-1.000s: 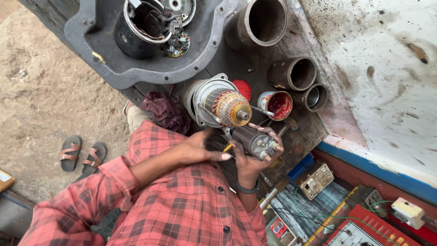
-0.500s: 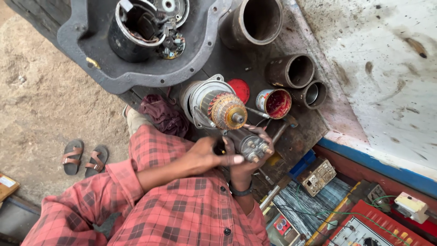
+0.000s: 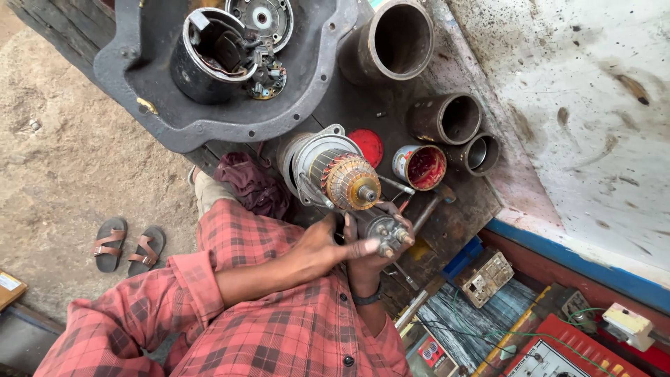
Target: The recorder is repairing a motorcycle starter motor on a workbench, assembling components and using various tools.
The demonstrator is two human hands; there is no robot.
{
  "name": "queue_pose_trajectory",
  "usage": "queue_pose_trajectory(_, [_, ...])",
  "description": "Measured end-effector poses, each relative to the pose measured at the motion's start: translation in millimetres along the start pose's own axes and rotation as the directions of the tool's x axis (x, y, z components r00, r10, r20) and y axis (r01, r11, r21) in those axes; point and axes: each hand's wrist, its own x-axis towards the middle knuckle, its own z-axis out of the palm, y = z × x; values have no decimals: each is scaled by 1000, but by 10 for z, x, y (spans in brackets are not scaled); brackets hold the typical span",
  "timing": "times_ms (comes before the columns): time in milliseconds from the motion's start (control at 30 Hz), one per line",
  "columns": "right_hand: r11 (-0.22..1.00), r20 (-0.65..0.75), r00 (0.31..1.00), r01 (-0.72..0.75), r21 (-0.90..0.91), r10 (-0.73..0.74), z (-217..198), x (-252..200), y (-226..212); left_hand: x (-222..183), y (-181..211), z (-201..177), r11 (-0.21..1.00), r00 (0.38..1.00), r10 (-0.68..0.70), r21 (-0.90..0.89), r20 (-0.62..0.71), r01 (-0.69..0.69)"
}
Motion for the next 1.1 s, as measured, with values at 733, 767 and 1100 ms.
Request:
queue_pose_trajectory(733, [975,-39,997,51,-218,-60,76,-89,313,34,29,104,967,973,-82,-253,-217,25])
queue_pose_trajectory(767, [974,-45,997,47,-220,-58,82,-107,346,35,48,113,958,969,-89,-285,-232,20])
queue_pose_trajectory(1100, [969,-3,1000,-1,-247,0,11,-672,1320,43,13,204,978,933,8,-193,-361,-84])
